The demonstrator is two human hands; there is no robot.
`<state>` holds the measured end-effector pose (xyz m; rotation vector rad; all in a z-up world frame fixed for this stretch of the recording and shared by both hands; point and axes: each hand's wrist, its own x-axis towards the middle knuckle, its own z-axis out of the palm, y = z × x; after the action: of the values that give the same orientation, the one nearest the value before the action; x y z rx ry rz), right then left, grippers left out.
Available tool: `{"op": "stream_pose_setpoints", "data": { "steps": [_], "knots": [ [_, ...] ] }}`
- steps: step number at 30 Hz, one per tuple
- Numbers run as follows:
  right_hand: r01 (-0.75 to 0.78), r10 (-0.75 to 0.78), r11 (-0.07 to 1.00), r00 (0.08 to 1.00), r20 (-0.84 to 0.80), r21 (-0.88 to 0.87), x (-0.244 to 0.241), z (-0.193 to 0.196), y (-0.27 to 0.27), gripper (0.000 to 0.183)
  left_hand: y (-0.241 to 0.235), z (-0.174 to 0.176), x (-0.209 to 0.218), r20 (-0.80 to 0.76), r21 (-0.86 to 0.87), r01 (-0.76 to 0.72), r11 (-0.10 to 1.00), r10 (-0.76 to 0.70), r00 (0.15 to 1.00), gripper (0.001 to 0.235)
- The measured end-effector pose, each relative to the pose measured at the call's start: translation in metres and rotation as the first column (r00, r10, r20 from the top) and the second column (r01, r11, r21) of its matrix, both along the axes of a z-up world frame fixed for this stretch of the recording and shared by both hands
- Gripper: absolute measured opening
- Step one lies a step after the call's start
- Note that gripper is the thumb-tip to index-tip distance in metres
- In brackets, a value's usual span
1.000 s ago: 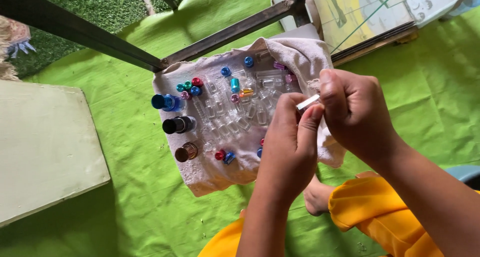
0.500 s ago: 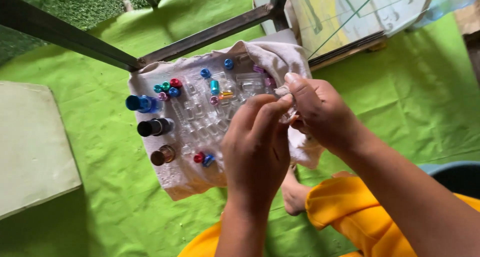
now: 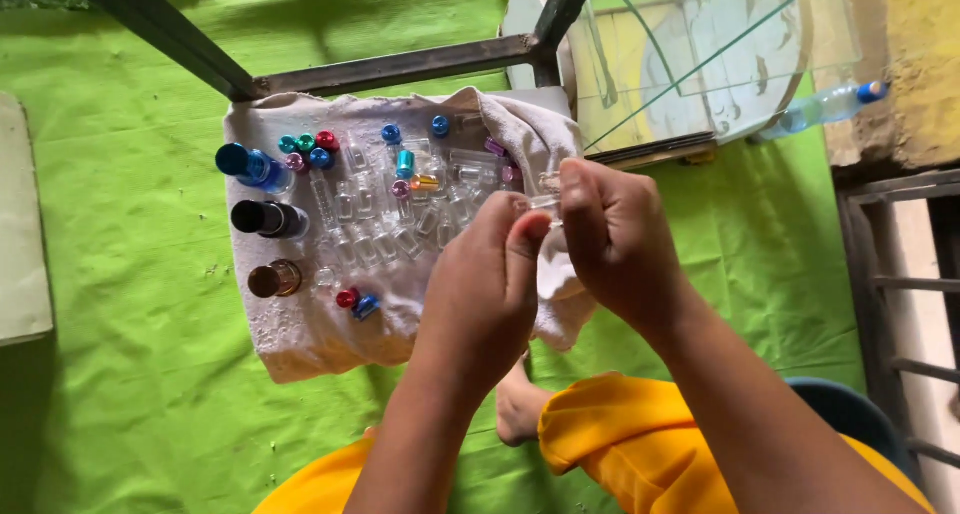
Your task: Assembling small perfume bottles by manually attaching sprayer caps to glass vials.
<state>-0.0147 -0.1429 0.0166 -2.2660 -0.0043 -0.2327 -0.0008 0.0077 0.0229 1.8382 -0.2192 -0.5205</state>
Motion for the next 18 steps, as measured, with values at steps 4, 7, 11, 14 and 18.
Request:
{"op": "stream_pose_setpoints", "data": {
  "steps": [4,7,11,14,18],
  "knots": [
    [0.329,0.003,0.698,0.887,-0.462,0.636,0.009,-0.012,0.0,0.043,0.001,-0.012,0.0,0.49,0.21,-0.01,0.978,-0.096,0.866,0.023],
    [0.133,-0.124,0.989,0.981,-0.147,0.057,0.003,-0.004,-0.008,0.042,0.002,0.005,0.002,0.361,0.133,0.019,0.991,-0.067,0.93,0.029],
    [0.038,-0.031,0.994,0.997,0.065,-0.104,-0.001,0.006,-0.005,0.044,-0.005,-0.009,0.005,-0.607,-0.314,-0.22,0.924,-0.017,0.794,0.065],
    [-0.038,0.064,0.983,0.987,0.145,-0.178,0.002,0.002,-0.004,0.043,0.001,-0.006,0.005,-0.487,-0.297,-0.124,0.947,-0.039,0.872,0.045],
    [0.035,-0.035,0.999,0.998,-0.048,-0.003,0.007,-0.008,-0.01,0.05,0.006,-0.015,0.005,0.214,0.121,0.019,0.993,-0.045,0.976,0.032]
  ]
}}
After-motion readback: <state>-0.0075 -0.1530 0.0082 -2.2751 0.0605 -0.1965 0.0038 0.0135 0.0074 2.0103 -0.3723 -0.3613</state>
